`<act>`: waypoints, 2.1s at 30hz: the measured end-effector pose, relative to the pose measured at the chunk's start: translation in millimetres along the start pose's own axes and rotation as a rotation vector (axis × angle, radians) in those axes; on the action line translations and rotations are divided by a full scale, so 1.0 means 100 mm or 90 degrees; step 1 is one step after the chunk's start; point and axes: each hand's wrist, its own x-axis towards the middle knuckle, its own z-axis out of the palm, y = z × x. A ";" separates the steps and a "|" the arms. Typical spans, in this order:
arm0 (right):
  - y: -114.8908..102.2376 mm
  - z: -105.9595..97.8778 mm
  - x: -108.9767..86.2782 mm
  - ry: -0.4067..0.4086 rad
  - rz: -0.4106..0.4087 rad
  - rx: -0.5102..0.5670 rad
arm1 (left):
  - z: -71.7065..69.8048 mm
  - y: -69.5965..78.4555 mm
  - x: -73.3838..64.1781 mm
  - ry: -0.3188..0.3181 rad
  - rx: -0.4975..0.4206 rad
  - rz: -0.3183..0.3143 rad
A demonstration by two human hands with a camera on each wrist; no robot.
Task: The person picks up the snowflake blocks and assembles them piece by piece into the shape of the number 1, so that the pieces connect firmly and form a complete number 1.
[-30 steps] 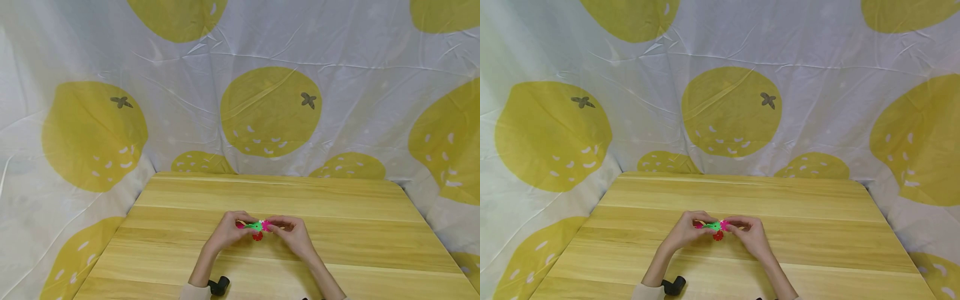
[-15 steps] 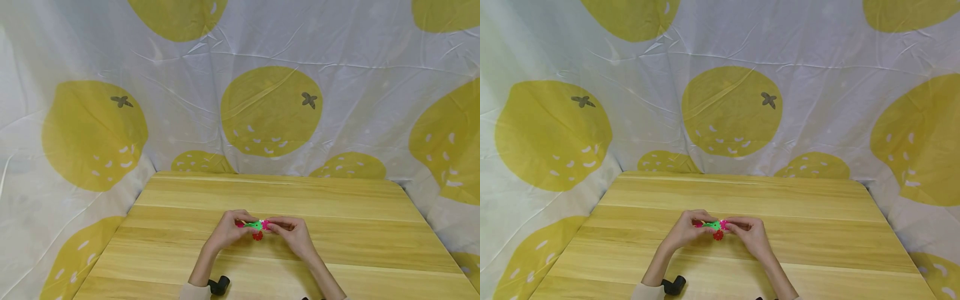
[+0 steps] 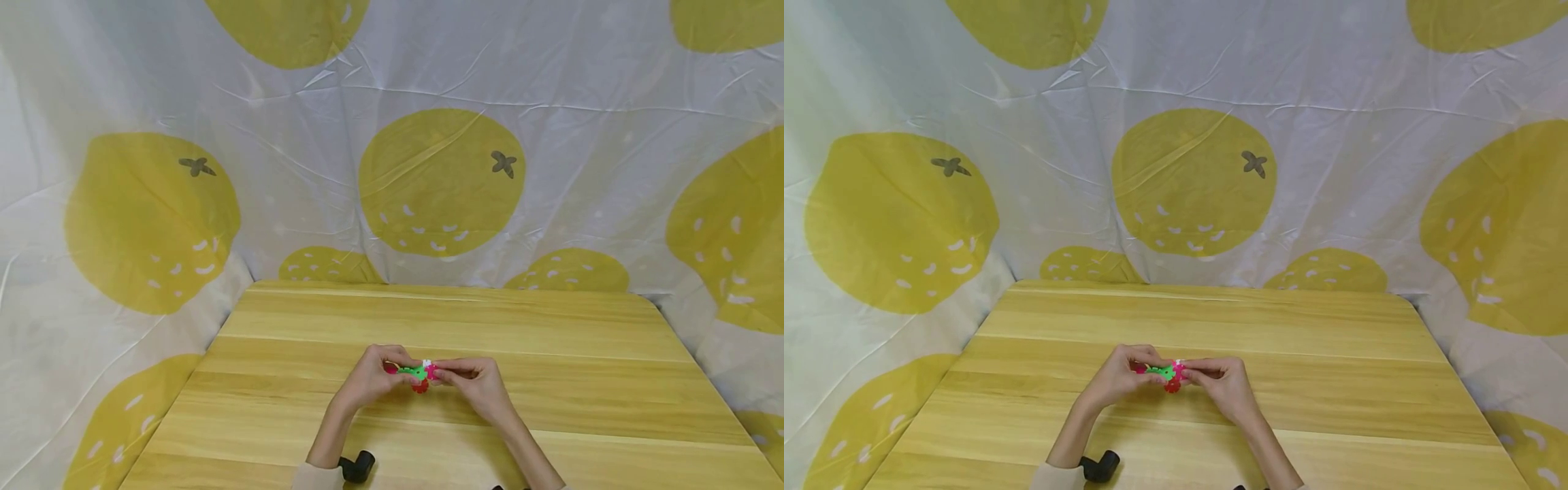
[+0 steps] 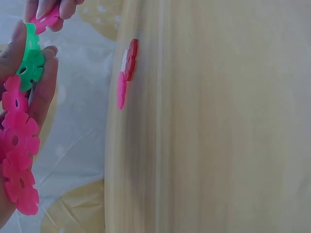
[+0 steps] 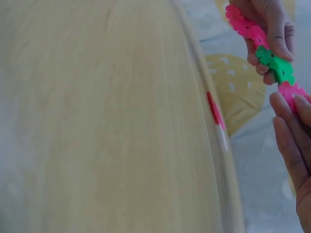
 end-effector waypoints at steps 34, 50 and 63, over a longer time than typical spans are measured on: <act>0.00 -0.01 -0.01 -0.025 -0.005 0.000 | 0.00 -0.02 0.01 -0.043 -0.011 0.012; 0.01 -0.03 0.00 -0.041 0.025 0.021 | -0.01 -0.03 0.00 -0.057 -0.023 0.009; 0.01 -0.01 0.03 -0.036 0.062 -0.030 | -0.05 0.00 -0.01 -0.045 0.097 -0.008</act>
